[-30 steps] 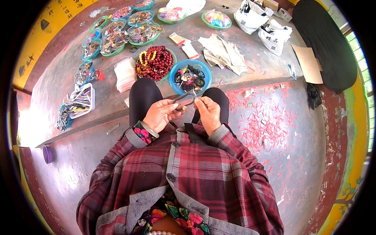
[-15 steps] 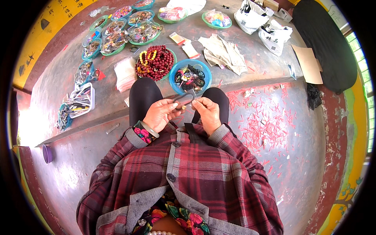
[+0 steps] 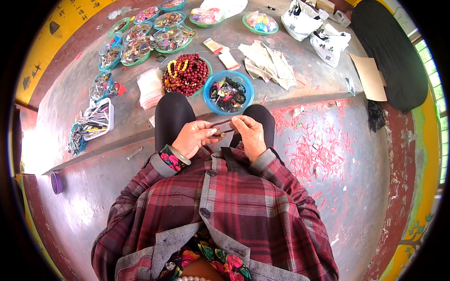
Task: The person sits on the floor and packs small hair accessories into clear plastic bags. They open a bag, insert a hair tie, and seal it, repeating the process with items from nearby bowls.
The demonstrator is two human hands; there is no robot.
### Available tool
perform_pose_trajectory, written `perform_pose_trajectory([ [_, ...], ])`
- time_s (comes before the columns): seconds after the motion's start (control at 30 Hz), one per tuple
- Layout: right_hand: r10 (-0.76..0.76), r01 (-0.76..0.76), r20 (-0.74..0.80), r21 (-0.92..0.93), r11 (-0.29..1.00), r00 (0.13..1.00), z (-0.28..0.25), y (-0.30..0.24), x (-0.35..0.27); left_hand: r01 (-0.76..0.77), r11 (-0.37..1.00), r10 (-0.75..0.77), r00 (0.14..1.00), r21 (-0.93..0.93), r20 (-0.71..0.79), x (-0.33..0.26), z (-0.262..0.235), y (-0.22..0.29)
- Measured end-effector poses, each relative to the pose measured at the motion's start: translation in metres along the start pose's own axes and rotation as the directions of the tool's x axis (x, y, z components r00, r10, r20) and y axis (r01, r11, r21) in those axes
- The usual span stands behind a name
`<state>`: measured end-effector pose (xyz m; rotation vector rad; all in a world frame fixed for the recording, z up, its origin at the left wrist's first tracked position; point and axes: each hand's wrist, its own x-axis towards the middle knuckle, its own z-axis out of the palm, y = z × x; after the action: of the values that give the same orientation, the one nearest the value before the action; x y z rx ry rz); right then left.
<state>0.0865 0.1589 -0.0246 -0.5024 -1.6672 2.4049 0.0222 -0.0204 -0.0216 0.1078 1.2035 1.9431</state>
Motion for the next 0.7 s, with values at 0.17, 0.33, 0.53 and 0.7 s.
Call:
perform_pose_trajectory([
  [0.17, 0.014, -0.016, -0.032, -0.075, 0.997, 0.999, -0.002, 0.002, -0.001, -0.006, 0.999, 0.006, 1.0, -0.036, 0.003, 0.0, -0.003, -0.004],
  [0.33, -0.008, 0.006, -0.042, -0.046, 0.999, 0.999, -0.003, 0.001, -0.002, -0.012, 1.0, 0.013, 1.0, 0.027, -0.027, -0.001, -0.002, -0.002],
  [0.53, -0.049, 0.047, -0.065, -0.019, 0.999, 0.997, -0.001, -0.002, -0.005, -0.02, 0.996, 0.022, 1.0, 0.088, -0.014, -0.007, 0.003, 0.009],
  [0.7, -0.09, 0.088, -0.052, -0.028, 0.996, 0.995, 0.0, -0.002, -0.005, -0.005, 0.999, 0.005, 1.0, 0.036, 0.005, -0.007, -0.002, 0.007],
])
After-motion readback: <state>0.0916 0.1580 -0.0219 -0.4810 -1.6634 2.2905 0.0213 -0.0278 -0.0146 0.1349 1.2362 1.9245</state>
